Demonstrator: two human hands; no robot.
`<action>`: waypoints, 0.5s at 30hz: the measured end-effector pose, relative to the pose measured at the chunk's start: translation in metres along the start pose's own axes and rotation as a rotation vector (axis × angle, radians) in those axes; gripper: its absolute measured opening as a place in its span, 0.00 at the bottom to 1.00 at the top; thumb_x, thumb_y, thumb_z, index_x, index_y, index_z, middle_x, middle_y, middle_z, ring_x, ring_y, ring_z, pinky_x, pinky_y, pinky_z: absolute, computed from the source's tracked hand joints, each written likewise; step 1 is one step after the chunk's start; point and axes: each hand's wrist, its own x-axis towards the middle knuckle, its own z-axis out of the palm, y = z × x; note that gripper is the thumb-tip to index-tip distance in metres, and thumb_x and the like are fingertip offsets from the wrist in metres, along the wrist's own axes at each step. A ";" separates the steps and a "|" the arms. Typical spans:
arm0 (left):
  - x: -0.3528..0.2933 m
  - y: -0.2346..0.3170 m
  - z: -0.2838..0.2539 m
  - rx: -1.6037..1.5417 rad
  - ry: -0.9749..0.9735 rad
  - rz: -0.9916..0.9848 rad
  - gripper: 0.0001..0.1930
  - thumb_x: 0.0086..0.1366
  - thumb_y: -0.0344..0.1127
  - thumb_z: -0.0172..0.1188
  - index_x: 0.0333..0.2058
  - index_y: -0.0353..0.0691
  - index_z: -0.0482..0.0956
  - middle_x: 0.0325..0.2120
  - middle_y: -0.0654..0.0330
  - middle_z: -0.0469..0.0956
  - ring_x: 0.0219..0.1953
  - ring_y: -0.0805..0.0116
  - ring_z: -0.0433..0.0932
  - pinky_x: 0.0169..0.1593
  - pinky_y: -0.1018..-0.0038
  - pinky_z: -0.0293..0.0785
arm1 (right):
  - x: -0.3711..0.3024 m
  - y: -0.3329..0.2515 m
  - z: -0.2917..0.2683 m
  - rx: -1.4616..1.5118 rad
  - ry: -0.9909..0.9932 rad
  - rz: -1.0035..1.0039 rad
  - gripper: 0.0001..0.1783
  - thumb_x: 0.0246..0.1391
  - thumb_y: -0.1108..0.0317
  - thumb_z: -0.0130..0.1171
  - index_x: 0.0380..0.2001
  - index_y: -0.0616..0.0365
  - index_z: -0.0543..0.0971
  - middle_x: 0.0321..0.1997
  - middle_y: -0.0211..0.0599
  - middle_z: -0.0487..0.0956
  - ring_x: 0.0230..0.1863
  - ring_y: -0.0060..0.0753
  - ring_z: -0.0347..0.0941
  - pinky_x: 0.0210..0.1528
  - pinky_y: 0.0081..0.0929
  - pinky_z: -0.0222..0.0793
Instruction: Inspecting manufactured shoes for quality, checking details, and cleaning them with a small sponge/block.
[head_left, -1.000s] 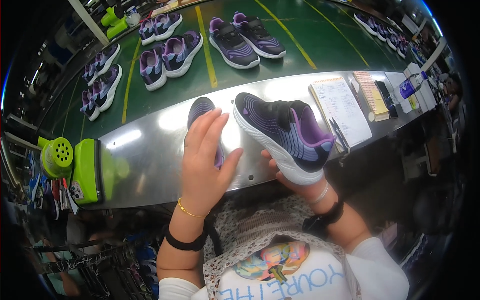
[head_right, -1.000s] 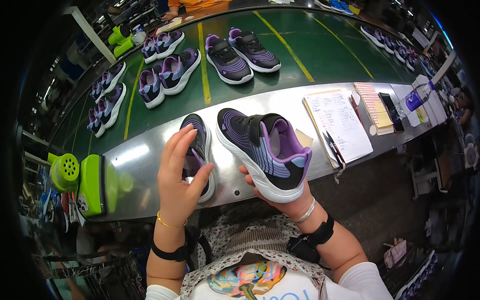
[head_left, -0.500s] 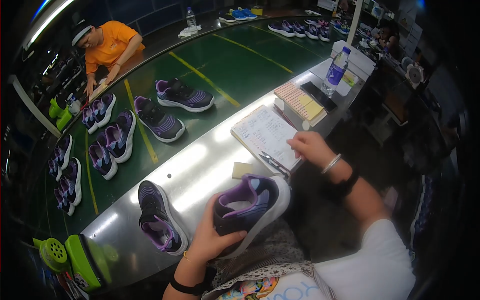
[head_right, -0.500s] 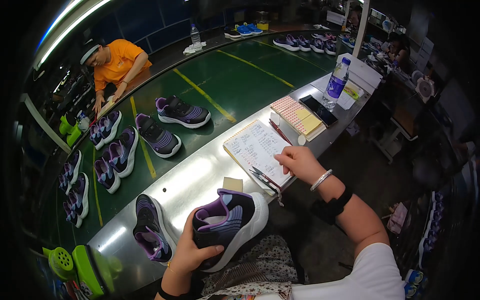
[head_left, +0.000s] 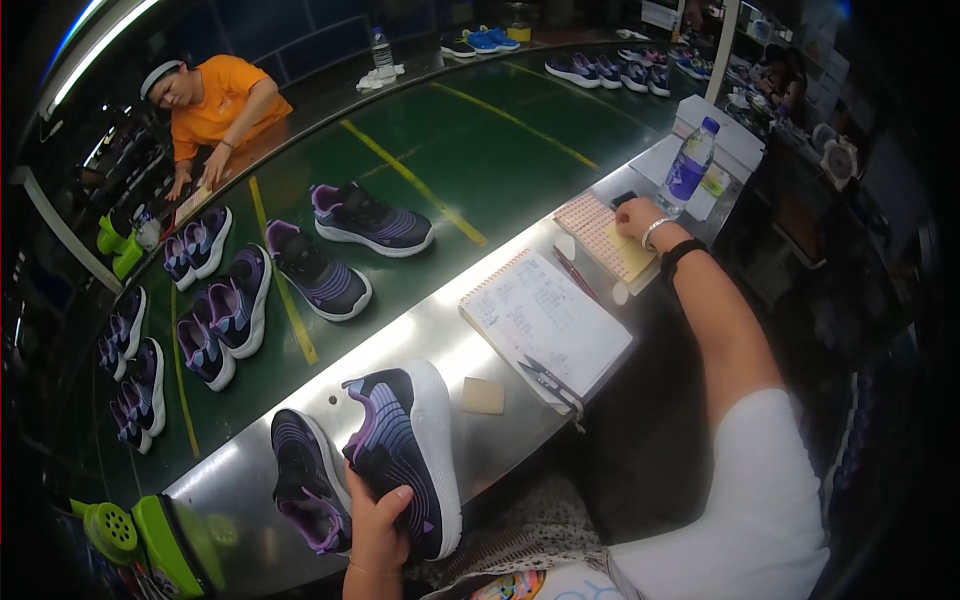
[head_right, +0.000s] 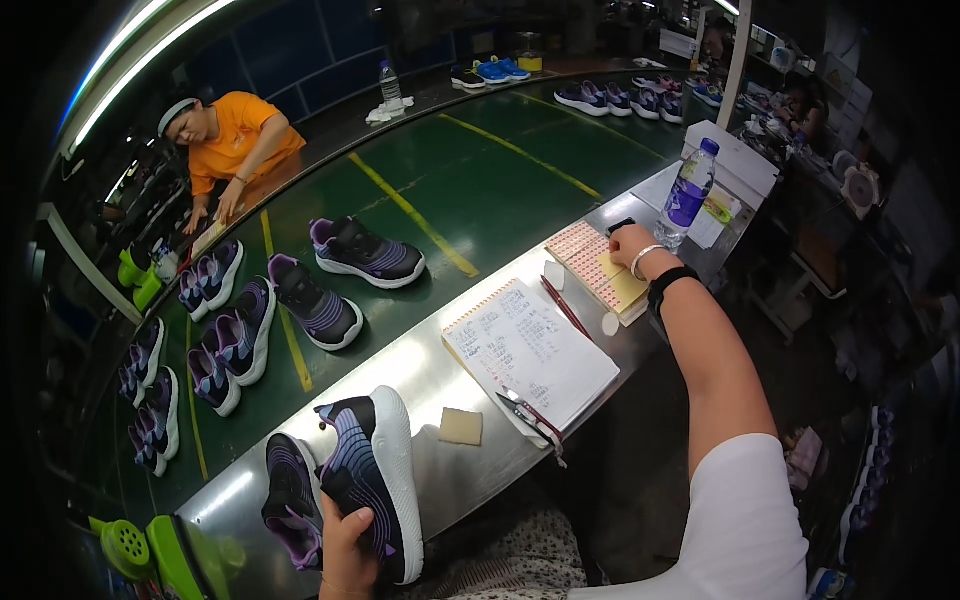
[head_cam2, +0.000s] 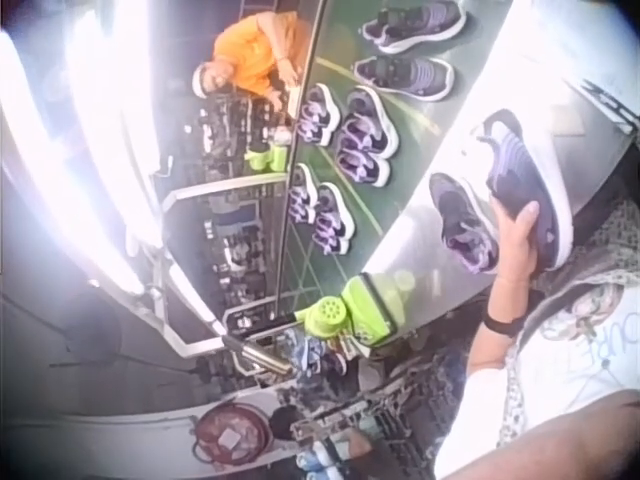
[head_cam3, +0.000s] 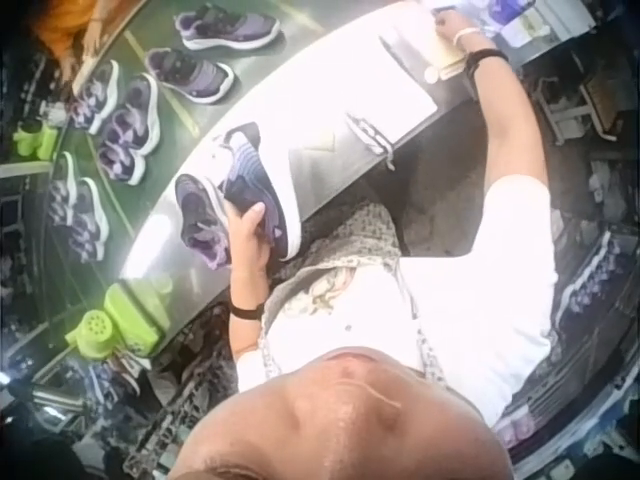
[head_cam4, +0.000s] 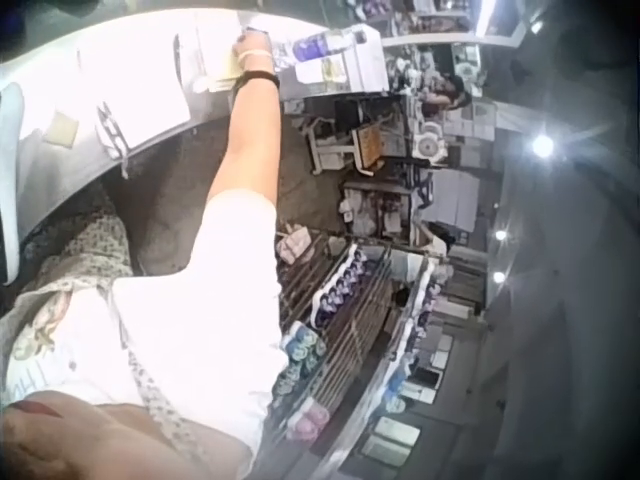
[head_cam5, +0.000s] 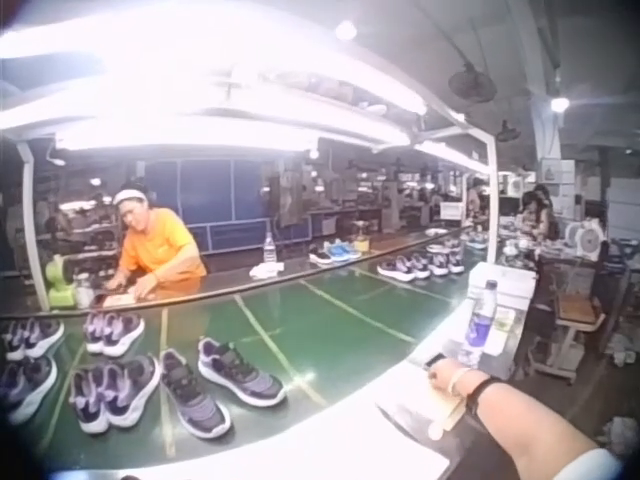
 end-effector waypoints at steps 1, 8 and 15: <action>0.001 0.001 0.001 0.010 0.022 0.008 0.38 0.45 0.22 0.55 0.57 0.43 0.53 0.47 0.56 0.67 0.48 0.60 0.70 0.52 0.66 0.69 | 0.006 -0.001 -0.001 -0.011 -0.066 -0.082 0.09 0.36 0.69 0.62 0.26 0.56 0.81 0.30 0.42 0.80 0.34 0.41 0.76 0.39 0.32 0.71; 0.013 0.000 0.010 0.145 0.009 0.063 0.47 0.45 0.25 0.59 0.62 0.43 0.42 0.53 0.53 0.60 0.55 0.61 0.62 0.58 0.67 0.59 | 0.023 0.027 -0.011 -0.063 -0.084 -0.295 0.07 0.36 0.68 0.63 0.22 0.57 0.81 0.24 0.43 0.79 0.28 0.44 0.75 0.34 0.33 0.71; 0.020 0.004 0.003 0.166 -0.015 0.076 0.49 0.46 0.27 0.62 0.62 0.43 0.39 0.54 0.52 0.58 0.57 0.60 0.60 0.60 0.66 0.57 | 0.028 0.008 -0.002 -0.127 -0.103 -0.365 0.06 0.39 0.68 0.62 0.23 0.57 0.80 0.25 0.43 0.79 0.29 0.45 0.75 0.37 0.34 0.71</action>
